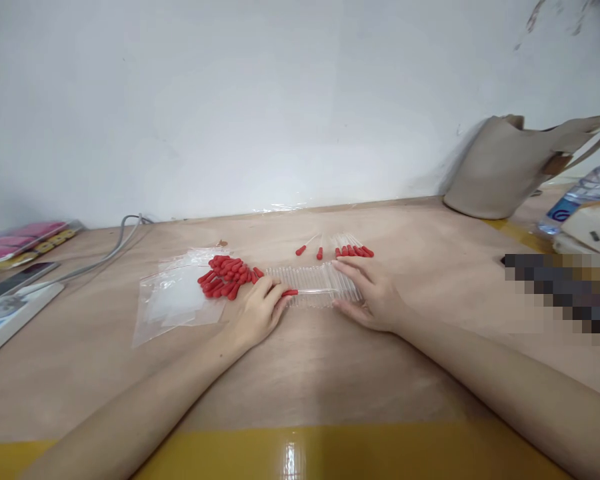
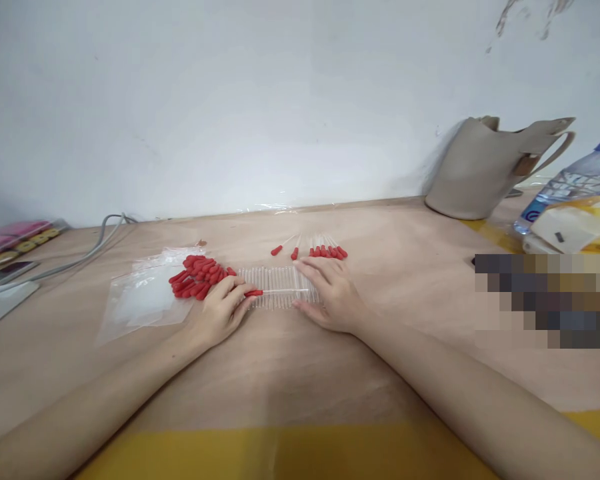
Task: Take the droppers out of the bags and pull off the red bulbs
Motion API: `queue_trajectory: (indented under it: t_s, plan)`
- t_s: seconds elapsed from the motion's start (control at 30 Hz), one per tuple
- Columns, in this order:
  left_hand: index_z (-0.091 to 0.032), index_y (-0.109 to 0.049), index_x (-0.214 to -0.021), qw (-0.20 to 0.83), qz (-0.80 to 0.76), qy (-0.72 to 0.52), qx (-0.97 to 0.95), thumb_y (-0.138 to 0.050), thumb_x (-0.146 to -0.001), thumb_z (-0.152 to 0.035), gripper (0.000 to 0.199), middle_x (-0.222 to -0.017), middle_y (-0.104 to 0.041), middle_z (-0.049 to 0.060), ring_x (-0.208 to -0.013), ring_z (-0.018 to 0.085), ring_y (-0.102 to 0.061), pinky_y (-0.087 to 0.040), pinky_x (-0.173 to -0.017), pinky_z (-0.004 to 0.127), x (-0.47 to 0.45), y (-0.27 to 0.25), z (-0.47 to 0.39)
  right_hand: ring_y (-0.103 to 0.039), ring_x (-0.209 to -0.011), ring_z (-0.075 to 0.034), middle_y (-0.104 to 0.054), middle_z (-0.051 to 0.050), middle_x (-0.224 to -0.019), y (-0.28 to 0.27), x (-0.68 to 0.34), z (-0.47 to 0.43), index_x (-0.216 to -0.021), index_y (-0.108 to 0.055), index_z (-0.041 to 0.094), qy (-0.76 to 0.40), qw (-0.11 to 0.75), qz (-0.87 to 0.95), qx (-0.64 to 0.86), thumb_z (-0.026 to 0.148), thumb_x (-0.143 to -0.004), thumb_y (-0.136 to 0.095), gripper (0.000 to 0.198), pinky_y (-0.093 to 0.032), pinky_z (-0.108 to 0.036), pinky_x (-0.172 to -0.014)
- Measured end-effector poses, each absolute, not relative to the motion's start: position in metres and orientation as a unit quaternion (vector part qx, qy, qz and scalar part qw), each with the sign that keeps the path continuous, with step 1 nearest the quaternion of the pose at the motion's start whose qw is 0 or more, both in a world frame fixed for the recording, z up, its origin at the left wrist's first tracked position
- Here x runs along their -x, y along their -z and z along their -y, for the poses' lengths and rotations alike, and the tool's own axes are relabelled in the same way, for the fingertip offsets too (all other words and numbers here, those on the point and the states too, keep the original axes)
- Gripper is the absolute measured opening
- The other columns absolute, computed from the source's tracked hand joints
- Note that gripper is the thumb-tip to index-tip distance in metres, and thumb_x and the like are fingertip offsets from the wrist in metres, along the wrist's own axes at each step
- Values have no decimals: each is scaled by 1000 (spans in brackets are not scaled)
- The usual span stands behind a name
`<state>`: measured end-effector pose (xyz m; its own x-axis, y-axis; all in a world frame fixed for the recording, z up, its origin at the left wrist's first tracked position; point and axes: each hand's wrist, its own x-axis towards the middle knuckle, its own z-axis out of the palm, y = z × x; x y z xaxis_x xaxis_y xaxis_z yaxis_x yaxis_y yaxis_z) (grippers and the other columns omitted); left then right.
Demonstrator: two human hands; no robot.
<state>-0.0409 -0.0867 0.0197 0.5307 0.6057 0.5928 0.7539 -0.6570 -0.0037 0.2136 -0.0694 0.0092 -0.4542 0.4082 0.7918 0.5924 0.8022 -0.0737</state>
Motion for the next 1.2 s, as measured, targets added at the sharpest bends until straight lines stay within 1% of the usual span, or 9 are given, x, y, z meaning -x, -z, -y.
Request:
queue_trajectory:
  t_s: [0.1, 0.23, 0.47, 0.63, 0.7, 0.8, 0.93, 1.07, 1.2]
  plan:
    - [-17, -56, -94, 146, 346, 305, 875, -48, -86, -22, 13, -87, -54, 6, -79, 16, -52, -46, -70, 29, 33, -22, 85, -49, -110, -25, -57, -11, -114, -8, -206, 73, -113, -53, 20, 134, 392, 870, 265, 39, -79, -56, 40, -36, -45, -94]
    - [-17, -56, -93, 131, 313, 322, 884, -50, -84, -19, 11, -90, -56, 7, -84, 18, -52, -45, -74, 32, 28, -23, 83, -54, -101, -20, -66, -4, -96, -6, -199, 74, -92, -62, 22, 144, 375, 873, 277, 26, -83, -53, 13, -33, -43, -95]
    - [-17, -54, -98, 109, 295, 349, 883, -52, -83, -17, 16, -91, -58, 6, -83, 16, -53, -45, -74, 31, 25, -15, 85, -58, -85, -16, -69, -2, -82, -7, -196, 75, -91, -63, 21, 141, 387, 871, 268, 29, -85, -52, 15, -32, -42, -93]
    - [-17, -56, -102, 136, 290, 313, 894, -55, -83, -27, 22, -85, -58, 6, -77, 17, -53, -45, -69, 31, 21, -15, 88, -59, -85, -17, -69, 1, -79, -5, -194, 75, -90, -64, 22, 158, 385, 871, 260, 26, -85, -53, 14, -31, -43, -95]
    - [-17, -58, -99, 144, 280, 312, 896, -54, -83, -26, 18, -82, -60, 5, -75, 16, -54, -46, -67, 31, 20, -15, 88, -59, -86, -17, -69, 0, -80, -5, -193, 76, -89, -65, 22, 153, 384, 874, 256, 28, -84, -53, 14, -31, -42, -96]
    - [-17, -58, -93, 149, 259, 329, 896, -53, -84, -21, 12, -83, -64, 4, -79, 16, -58, -48, -76, 33, 19, -13, 86, -60, -88, -17, -69, -1, -82, -4, -191, 77, -90, -64, 21, 138, 382, 878, 253, 29, -85, -52, 15, -31, -44, -98]
    - [-15, -58, -98, 172, 244, 337, 893, -53, -84, -20, 15, -97, -67, 6, -97, 18, -60, -47, -92, 37, 18, -13, 87, -61, -88, -17, -70, -1, -84, -2, -190, 78, -93, -63, 20, 127, 396, 879, 232, 23, -85, -51, 14, -33, -45, -99]
    - [-14, -59, -96, 181, 227, 306, 907, -50, -85, -20, 15, -106, -65, 9, -106, 20, -57, -45, -96, 40, 18, -17, 90, -62, -87, -15, -69, -3, -85, 0, -193, 78, -90, -62, 18, 115, 392, 893, 191, 20, -84, -51, 12, -44, -36, -94]
    - [-13, -59, -97, 176, 214, 299, 913, -49, -85, -18, 16, -108, -64, 10, -108, 20, -56, -45, -97, 40, 19, -18, 93, -62, -90, -15, -68, -6, -88, 0, -195, 81, -88, -61, 17, 139, 379, 899, 169, 20, -86, -48, 14, -49, -32, -91]
